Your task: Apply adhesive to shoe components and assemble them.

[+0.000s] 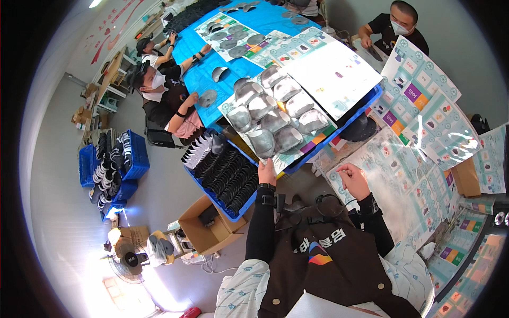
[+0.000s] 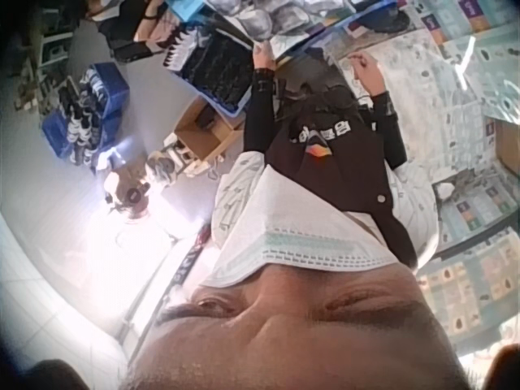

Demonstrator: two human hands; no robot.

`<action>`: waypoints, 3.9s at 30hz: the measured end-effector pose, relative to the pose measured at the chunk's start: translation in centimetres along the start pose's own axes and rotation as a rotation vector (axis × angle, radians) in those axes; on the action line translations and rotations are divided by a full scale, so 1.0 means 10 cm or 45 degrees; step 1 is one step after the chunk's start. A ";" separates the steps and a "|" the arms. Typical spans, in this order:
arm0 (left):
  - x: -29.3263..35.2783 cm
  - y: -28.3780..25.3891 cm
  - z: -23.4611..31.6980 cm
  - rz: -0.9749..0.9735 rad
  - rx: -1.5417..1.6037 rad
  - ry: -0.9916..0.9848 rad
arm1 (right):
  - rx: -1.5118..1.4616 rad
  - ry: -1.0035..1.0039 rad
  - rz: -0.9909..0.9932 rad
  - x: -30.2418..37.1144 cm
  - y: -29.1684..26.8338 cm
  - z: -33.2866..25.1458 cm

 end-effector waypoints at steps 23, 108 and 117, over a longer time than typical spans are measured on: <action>-0.05 -0.05 -0.04 -0.037 0.046 0.039 | -0.017 0.007 0.011 0.08 -0.04 0.06; -0.03 -0.27 0.09 -0.017 -1.186 -0.399 | 0.336 0.217 0.064 0.63 -0.13 0.71; 0.52 2.29 -0.60 -0.826 -1.683 -0.092 | 0.231 0.534 0.453 2.00 -0.25 1.25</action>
Point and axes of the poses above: each hand's wrist, its own x-axis away from the middle knuckle, its own y-axis out of the palm, z = x × y, the point moved 10 cm from there along -x, towards the middle knuckle, and after that the axes turned 15 degrees about -z, right-handed, at the moved point
